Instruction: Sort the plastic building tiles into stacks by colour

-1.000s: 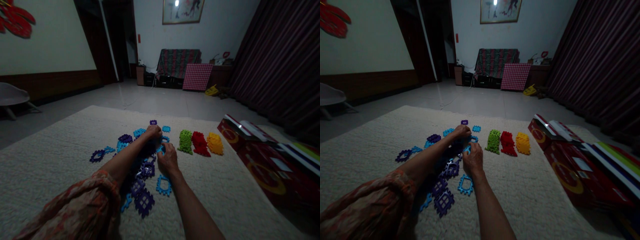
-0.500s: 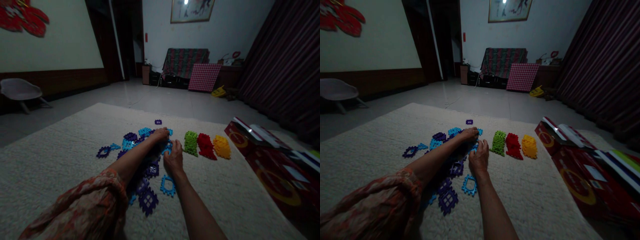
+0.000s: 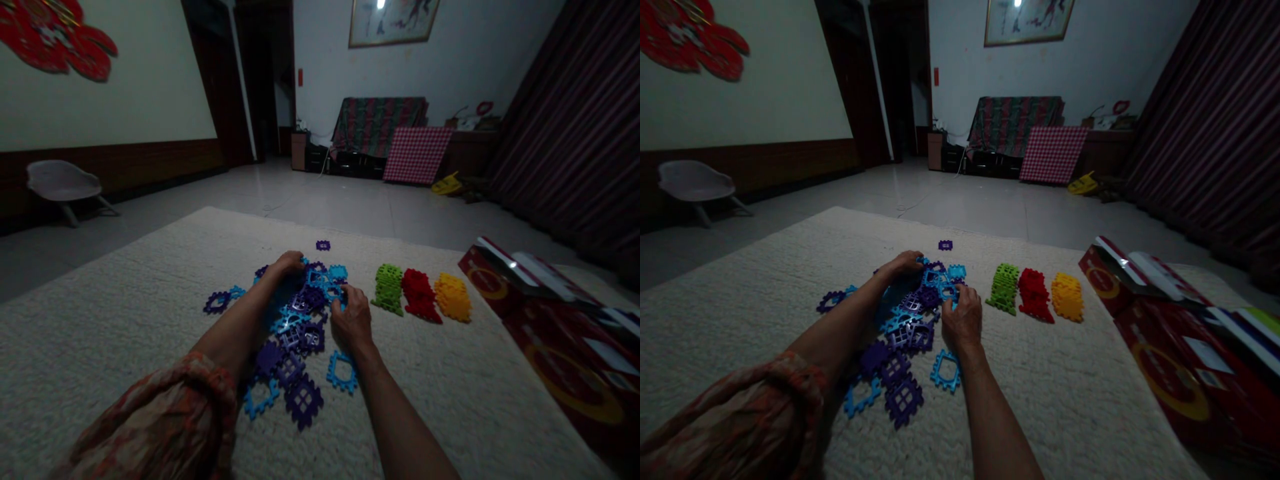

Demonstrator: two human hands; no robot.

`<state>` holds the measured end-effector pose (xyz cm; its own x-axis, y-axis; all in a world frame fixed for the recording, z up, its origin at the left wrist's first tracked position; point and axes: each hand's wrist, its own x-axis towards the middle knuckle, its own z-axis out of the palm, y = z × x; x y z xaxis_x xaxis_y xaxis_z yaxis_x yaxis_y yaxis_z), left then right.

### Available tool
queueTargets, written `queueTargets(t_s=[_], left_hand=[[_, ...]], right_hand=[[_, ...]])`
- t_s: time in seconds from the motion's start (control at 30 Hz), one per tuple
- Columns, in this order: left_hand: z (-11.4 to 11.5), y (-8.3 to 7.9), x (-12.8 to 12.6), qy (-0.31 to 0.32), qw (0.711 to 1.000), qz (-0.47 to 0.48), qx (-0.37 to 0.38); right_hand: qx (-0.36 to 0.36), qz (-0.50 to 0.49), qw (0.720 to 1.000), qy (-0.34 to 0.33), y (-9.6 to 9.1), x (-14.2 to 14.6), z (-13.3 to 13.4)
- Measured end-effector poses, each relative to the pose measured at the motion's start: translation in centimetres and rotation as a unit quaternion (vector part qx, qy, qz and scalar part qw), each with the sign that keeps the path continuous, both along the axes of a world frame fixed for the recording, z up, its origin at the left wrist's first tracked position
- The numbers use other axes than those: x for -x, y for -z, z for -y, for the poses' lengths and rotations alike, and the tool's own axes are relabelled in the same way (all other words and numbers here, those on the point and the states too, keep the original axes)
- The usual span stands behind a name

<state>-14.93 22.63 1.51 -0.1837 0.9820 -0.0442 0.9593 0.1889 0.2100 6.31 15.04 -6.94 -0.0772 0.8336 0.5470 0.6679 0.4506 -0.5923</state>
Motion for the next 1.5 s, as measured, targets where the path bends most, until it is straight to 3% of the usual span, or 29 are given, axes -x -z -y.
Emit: queueTargets(t_s=[0.13, 0.3, 0.5, 0.73, 0.83, 1.0, 1.1, 1.17, 1.3, 1.5], left_hand=[[0.4, 0.4, 0.1, -0.009, 1.0, 0.025, -0.004], [1.2, -0.3, 0.4, -0.012, 0.998, 0.05, -0.031], [1.6, -1.3, -0.5, -0.026, 0.993, 0.038, -0.108], [2.6, -1.9, -1.3, -0.026, 0.989, 0.013, -0.145], [3.5, -2.0, -2.1, -0.024, 0.989, 0.062, -0.129], [5.1, -1.7, -3.7, 0.063, 0.977, 0.197, -0.055], [6.1, -2.0, -2.4, 0.052, 0.975, 0.202, -0.079], [7.2, -2.4, -0.7, 0.012, 0.982, 0.156, -0.107], [10.0, -2.8, 2.7, -0.031, 0.993, 0.077, -0.089], [14.0, -0.4, 3.7, -0.103, 0.992, 0.02, -0.066]], right_hand=[[-0.003, 0.008, 1.0, -0.007, 0.0, 0.0, 0.1], [0.009, 0.012, 1.0, -0.007, -0.3, 0.0, 0.3], [0.009, 0.003, 1.0, -0.012, -0.2, -0.1, 0.3], [0.0, -0.014, 1.0, -0.011, -0.1, -0.1, 0.1], [-0.001, -0.049, 0.999, -0.008, 0.0, -0.2, -0.2], [-0.001, -0.107, 0.994, -0.02, 0.5, -0.7, -0.7], [-0.002, -0.091, 0.996, -0.023, 0.6, -1.1, -0.4], [0.009, -0.072, 0.997, -0.027, 0.5, -1.4, 0.0], [0.025, -0.068, 0.997, -0.018, 0.4, -2.0, 1.1], [0.046, -0.073, 0.995, -0.041, -0.1, -2.5, 3.2]])
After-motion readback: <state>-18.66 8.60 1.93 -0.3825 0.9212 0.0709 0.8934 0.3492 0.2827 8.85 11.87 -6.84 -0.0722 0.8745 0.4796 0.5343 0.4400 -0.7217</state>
